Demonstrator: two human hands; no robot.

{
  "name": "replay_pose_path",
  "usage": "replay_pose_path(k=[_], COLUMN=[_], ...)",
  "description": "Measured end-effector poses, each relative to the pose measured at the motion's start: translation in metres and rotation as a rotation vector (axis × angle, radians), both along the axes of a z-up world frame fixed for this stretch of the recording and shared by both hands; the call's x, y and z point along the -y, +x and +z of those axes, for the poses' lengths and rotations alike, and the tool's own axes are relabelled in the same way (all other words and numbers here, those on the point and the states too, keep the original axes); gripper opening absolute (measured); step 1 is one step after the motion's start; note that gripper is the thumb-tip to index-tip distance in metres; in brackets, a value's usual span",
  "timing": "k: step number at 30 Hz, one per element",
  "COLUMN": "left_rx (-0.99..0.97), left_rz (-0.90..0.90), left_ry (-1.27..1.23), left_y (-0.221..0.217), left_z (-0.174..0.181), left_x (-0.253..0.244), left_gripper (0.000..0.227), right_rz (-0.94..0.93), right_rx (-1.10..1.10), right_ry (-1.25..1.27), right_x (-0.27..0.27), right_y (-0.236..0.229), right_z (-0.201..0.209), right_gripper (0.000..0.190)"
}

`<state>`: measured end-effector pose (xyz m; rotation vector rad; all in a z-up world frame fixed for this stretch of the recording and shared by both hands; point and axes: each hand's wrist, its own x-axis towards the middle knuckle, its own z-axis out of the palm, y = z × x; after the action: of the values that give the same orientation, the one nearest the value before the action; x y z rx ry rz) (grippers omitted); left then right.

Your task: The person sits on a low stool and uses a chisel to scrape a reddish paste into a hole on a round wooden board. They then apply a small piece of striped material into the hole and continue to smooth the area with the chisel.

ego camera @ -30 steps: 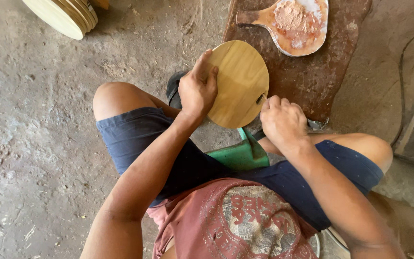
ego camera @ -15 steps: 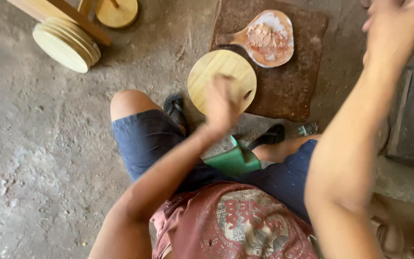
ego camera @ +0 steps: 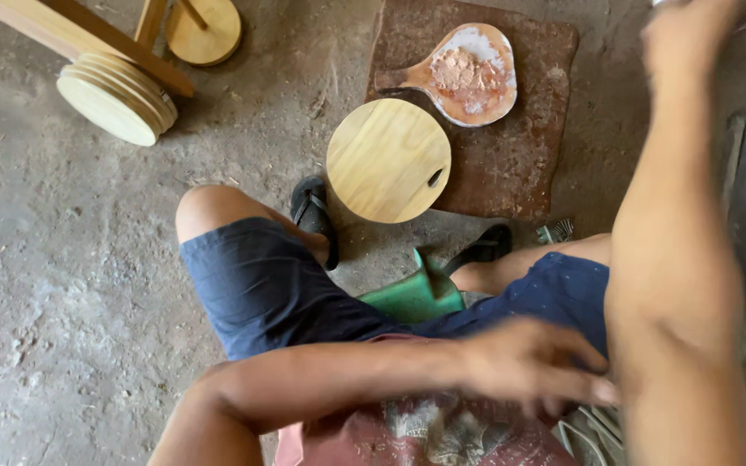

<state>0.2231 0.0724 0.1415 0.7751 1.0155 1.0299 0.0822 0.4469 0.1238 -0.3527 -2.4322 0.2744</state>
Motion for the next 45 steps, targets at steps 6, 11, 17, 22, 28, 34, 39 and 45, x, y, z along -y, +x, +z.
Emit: replay_pose_path(k=[6, 11, 17, 22, 28, 34, 39, 45], left_rx=[-1.357, -1.525, -1.718, -1.686, -1.583, -1.608, -1.504, -1.475], left_rz=[0.705, 0.678, 0.284, 0.805, 0.851, 0.833, 0.725, 0.819], left_ry=[-0.137, -0.236, -0.147, 0.272, 0.251, 0.219, 0.199, 0.201], left_y=[-0.224, -0.335, -0.379, -0.405, -0.358, -0.332, -0.346, -0.346], left_z=[-0.12, -0.169, -0.184, -0.184, -0.152, -0.181, -0.193, -0.204], left_x=[-0.04, -0.057, -0.085, -0.061, -0.044, -0.083, -0.079, -0.081], left_gripper=[0.077, 0.091, 0.047, 0.018, 0.013, 0.011, 0.02, 0.018], right_rz=[-0.083, -0.021, -0.091, -0.123, -0.162, -0.132, -0.171, -0.125], right_rx=[0.348, 0.178, 0.195, 0.114, 0.129, 0.22, 0.27, 0.243], right_ry=[-0.295, -0.19, -0.257, -0.264, -0.264, -0.204, 0.024, -0.031], right_x=[0.068, 0.081, 0.07, 0.04, 0.041, 0.063, 0.073, 0.12], right_y=[0.024, 0.035, 0.023, 0.034, 0.023, 0.013, 0.014, 0.02], right_z=[-0.107, -0.127, -0.108, -0.102, -0.103, -0.122, -0.124, -0.14], right_gripper=[0.027, 0.013, 0.012, 0.019, 0.023, 0.025, 0.024, 0.03])
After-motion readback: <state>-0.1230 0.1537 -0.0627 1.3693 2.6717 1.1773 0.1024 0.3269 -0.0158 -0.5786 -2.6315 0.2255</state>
